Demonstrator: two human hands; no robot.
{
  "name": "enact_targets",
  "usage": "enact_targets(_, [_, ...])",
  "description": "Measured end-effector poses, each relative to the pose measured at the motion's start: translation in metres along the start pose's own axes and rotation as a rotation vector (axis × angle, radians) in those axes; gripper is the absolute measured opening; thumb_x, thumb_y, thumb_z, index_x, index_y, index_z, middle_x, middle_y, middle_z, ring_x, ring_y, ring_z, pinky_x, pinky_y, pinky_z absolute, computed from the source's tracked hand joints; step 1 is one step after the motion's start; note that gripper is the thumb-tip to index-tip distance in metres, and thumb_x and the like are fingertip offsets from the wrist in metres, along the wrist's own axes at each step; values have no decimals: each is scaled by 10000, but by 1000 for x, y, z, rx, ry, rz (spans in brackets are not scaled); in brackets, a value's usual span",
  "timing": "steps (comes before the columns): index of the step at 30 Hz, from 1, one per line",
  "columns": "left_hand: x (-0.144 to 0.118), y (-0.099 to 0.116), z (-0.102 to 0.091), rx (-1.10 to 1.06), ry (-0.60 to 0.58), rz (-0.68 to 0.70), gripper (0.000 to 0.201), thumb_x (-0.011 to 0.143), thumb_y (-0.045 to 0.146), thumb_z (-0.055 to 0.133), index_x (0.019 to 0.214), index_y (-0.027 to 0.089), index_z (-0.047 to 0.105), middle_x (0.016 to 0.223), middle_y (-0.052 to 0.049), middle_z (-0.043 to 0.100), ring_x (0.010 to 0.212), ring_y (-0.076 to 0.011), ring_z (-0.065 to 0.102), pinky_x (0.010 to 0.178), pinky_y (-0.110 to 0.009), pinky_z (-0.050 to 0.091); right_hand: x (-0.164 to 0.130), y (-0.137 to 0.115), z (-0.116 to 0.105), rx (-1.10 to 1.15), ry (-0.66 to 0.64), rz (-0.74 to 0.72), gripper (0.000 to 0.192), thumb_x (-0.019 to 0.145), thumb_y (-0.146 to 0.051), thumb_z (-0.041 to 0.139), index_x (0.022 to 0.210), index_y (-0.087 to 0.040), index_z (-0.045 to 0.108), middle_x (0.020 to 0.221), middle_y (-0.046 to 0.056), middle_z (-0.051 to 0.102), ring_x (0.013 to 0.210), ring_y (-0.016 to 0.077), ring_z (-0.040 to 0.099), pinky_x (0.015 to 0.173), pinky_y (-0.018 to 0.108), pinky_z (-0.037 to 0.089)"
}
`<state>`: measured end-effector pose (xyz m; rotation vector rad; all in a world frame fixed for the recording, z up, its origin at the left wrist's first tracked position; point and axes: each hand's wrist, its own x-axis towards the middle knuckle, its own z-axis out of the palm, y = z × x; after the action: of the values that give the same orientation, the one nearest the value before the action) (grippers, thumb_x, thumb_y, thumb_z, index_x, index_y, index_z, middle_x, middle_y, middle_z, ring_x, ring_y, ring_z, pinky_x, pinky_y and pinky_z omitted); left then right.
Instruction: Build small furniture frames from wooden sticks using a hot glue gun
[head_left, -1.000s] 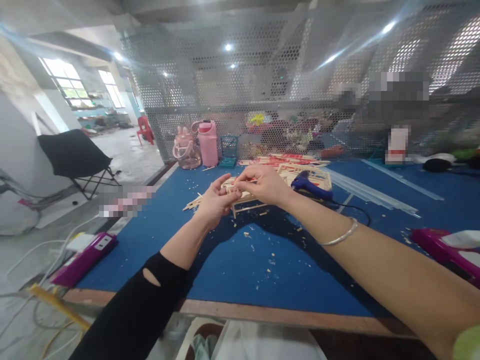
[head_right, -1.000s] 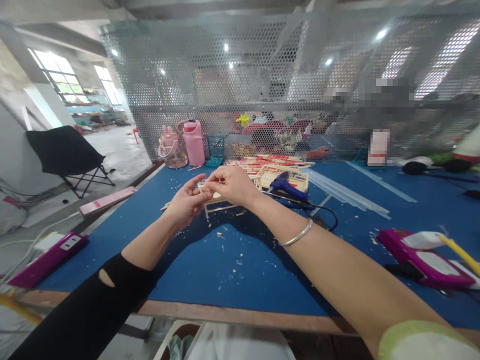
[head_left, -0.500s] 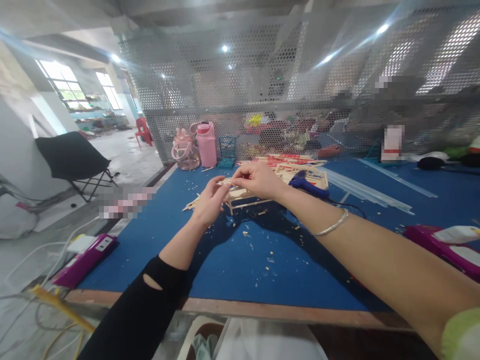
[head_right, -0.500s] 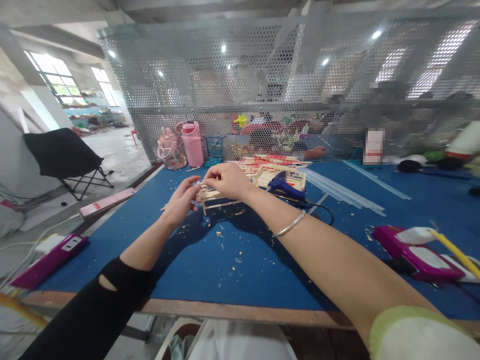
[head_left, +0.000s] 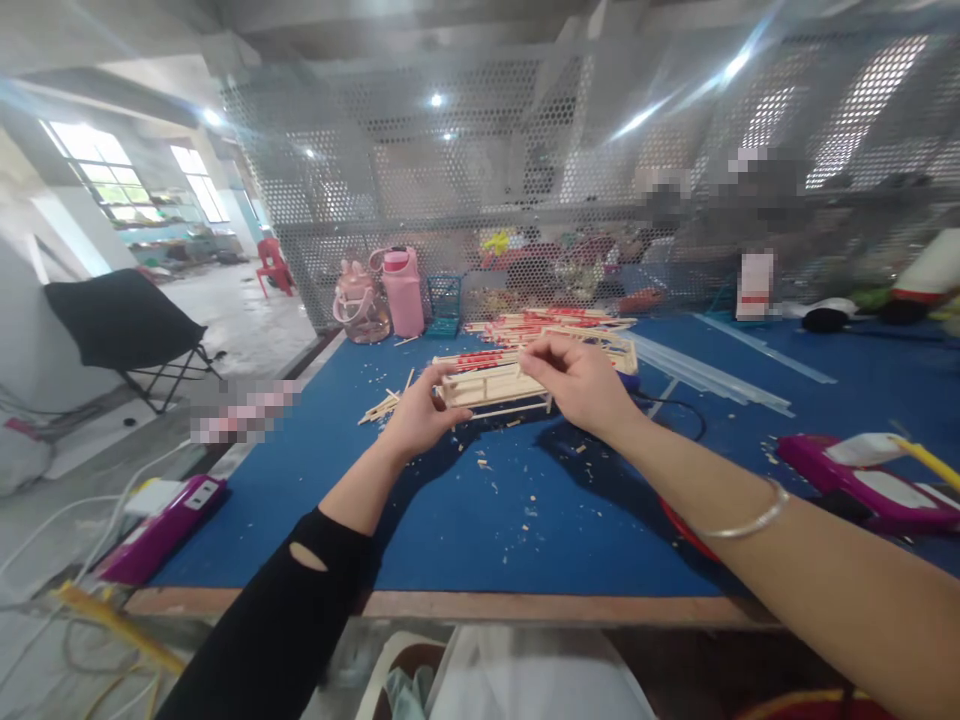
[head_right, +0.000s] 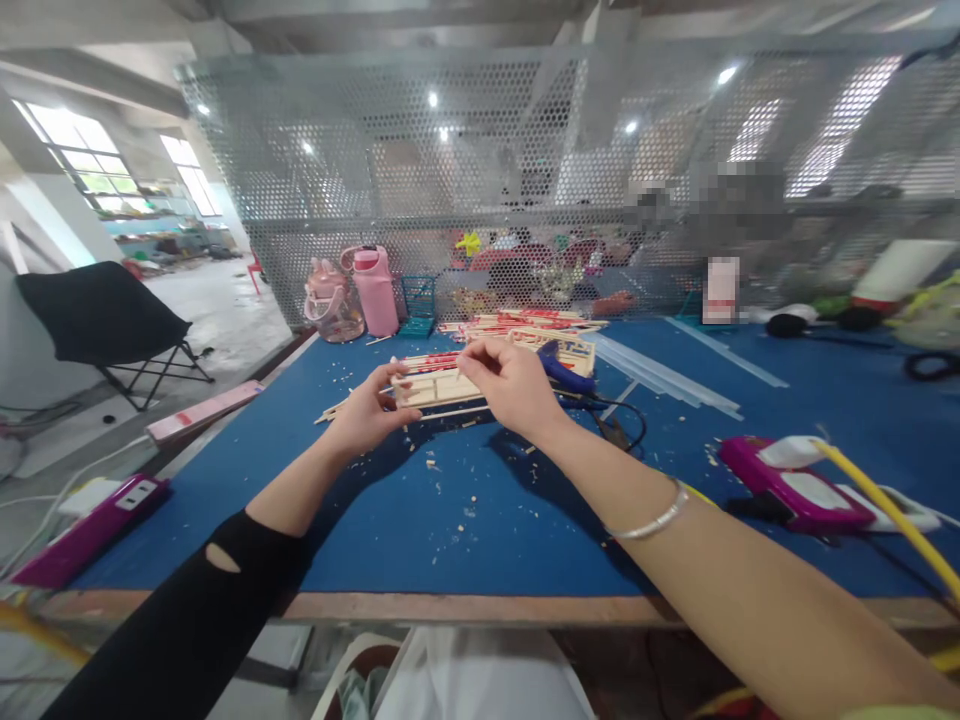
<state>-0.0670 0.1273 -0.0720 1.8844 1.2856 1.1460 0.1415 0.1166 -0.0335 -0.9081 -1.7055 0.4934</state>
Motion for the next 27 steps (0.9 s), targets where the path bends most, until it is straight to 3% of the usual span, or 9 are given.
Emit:
enact_targets(5, [-3,8,-15,91,-164,-65,913,604,150,674,1429,177,286,1249,-140,544,602,-100,561,591,-279,478,-55,-13,-33,-169,-145,209,199,740,-366,556,662,-190,605,589,-9,595,529,122,493,542,250,397])
enact_targets(7, [-13,17,-16,186,-29,-98,889,630,104,605,1444,159,253,1309,-169,507,623,-111,575,635,-297,486,-78,-19,-44,-195,-162,268,199,749,-366,552,664,-196,611,595,-7,615,542,130,522,558,248,418])
enact_targets(10, [-46,42,2,338,256,-78,559,745,146,521,1300,105,470,1191,-158,590,708,-155,589,749,-332,476,-110,-28,-52,-173,-162,315,194,756,-369,558,683,-207,635,646,6,662,604,154,586,605,255,458])
enact_targets(11, [-62,51,14,302,239,-54,415,802,209,497,1203,117,553,1104,-132,634,747,-173,597,765,-333,472,-120,-30,-51,-146,-158,319,190,758,-370,563,691,-212,643,662,9,673,623,161,600,615,258,468])
enact_targets(13, [-94,69,41,176,-13,21,269,867,317,465,987,177,661,966,-79,686,851,-188,611,799,-301,456,-135,-35,-46,-74,-141,304,182,764,-367,571,697,-221,655,672,13,678,644,168,614,625,261,481])
enact_targets(15, [-119,80,65,78,-277,68,280,898,339,429,881,197,670,853,-54,687,790,-167,604,727,-263,445,-146,-39,-38,-2,-109,271,172,778,-349,568,692,-229,657,672,14,670,649,167,612,625,264,485])
enact_targets(16, [-128,83,74,60,-321,89,319,904,356,418,769,186,651,754,-47,660,710,-155,577,663,-252,425,-150,-40,-35,26,-86,256,169,785,-335,565,685,-232,654,667,14,662,646,166,607,621,264,485])
enact_targets(23, [-131,83,81,-28,-404,92,354,921,342,393,689,166,593,701,-33,612,664,-129,515,641,-232,382,-160,-42,-32,75,-72,237,208,821,-353,553,677,-228,634,673,16,640,662,160,600,629,263,483])
enact_targets(27, [-123,80,76,14,-343,37,367,896,348,428,622,165,588,639,-26,610,611,-128,505,600,-234,366,-152,-31,-56,-209,-146,282,348,844,-455,480,1040,-204,619,834,57,664,748,189,625,693,303,496])
